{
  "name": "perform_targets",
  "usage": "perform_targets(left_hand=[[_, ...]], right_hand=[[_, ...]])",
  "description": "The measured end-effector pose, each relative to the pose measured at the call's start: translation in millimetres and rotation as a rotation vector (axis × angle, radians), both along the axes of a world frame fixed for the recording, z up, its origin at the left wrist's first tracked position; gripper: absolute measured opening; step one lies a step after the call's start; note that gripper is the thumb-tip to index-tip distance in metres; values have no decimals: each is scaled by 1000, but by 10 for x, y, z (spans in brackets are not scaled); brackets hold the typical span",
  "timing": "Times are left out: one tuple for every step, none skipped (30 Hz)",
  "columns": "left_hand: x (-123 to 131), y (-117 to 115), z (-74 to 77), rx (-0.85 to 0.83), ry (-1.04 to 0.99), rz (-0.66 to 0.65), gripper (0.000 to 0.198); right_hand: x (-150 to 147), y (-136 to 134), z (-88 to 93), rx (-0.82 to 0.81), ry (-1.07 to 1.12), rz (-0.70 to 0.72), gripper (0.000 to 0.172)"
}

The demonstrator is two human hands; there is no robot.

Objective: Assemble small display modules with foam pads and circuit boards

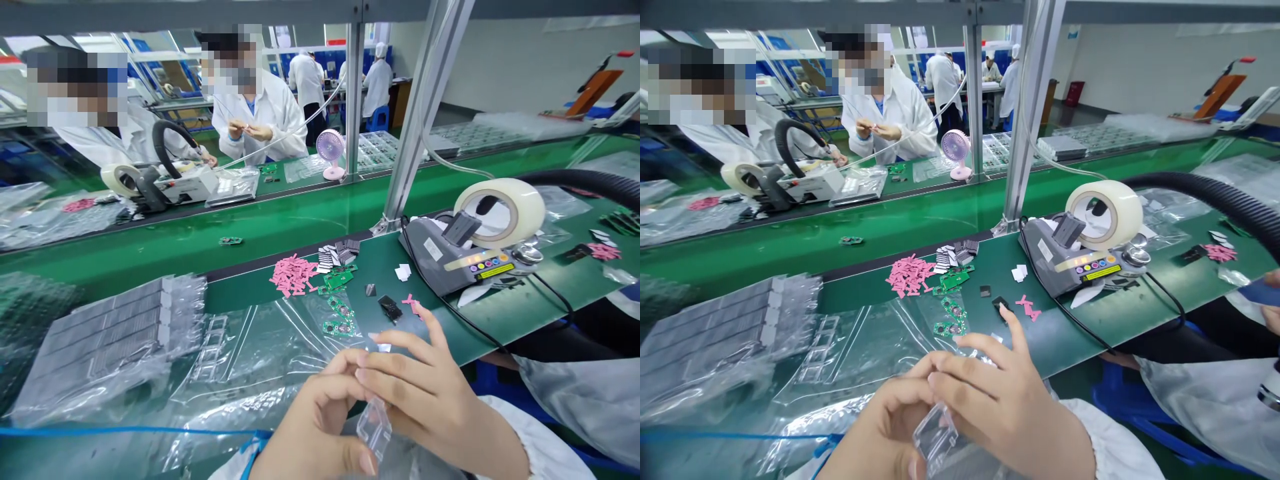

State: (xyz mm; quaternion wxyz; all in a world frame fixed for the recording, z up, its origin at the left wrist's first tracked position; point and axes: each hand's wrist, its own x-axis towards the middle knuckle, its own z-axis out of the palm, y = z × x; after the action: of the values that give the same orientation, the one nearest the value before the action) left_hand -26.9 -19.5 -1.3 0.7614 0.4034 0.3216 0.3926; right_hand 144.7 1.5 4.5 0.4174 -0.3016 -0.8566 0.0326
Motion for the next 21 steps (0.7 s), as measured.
perform_targets(left_hand=[[-5,2,3,-15,-1,0,38],[-14,5,9,-22,-3,0,37],[-26,8,18,-30,-8,3,37],[-39,10,28,-36,-20,4,37],[-54,11,39,-43,-34,6,37],[-67,9,50,-56,-47,16,36],[-79,6,58,-66,-58,30,36],[-88,1,62,-67,-64,40,36],[-95,-3,61,-61,-68,48,36],[-101,-6,54,-49,-68,56,36],[-106,-8,41,-38,-64,65,37],[-112,-6,21,-21,-58,70,37],[-118,-1,-6,-1,-46,77,38],[-126,7,-38,20,-30,101,39],[-134,18,-75,50,-12,135,39],[-140,29,-113,87,3,176,39],[-142,40,-152,129,14,222,38],[-138,50,-189,179,22,270,37],[-128,56,-221,233,35,321,36],[-109,58,-248,299,51,374,35],[-84,55,-270,368,77,430,34]], right_hand=[[-14,8,-9,-3,1,-4,14],[-17,12,-24,-5,0,-10,15],[-9,13,-36,-4,-6,-19,16],[9,12,-43,-2,-21,-28,16],[33,10,-43,0,-43,-38,17],[61,10,-39,0,-79,-44,18],[92,13,-32,-4,-126,-47,20],[122,20,-27,-11,-180,-47,22],[151,33,-27,-23,-235,-49,23],[178,51,-34,-32,-280,-52,23],[203,75,-49,-38,-315,-65,24],[227,101,-69,-34,-331,-90,23],[248,128,-91,-23,-329,-125,22],[267,151,-111,-19,-317,-165,21],[280,166,-123,-26,-289,-206,21],[285,169,-125,-49,-246,-235,21],[280,158,-117,-98,-191,-245,22],[262,133,-99,-162,-116,-232,24],[230,96,-75,-233,-26,-199,26],[185,51,-50,-301,75,-157,28],[129,4,-27,-365,168,-115,30]])
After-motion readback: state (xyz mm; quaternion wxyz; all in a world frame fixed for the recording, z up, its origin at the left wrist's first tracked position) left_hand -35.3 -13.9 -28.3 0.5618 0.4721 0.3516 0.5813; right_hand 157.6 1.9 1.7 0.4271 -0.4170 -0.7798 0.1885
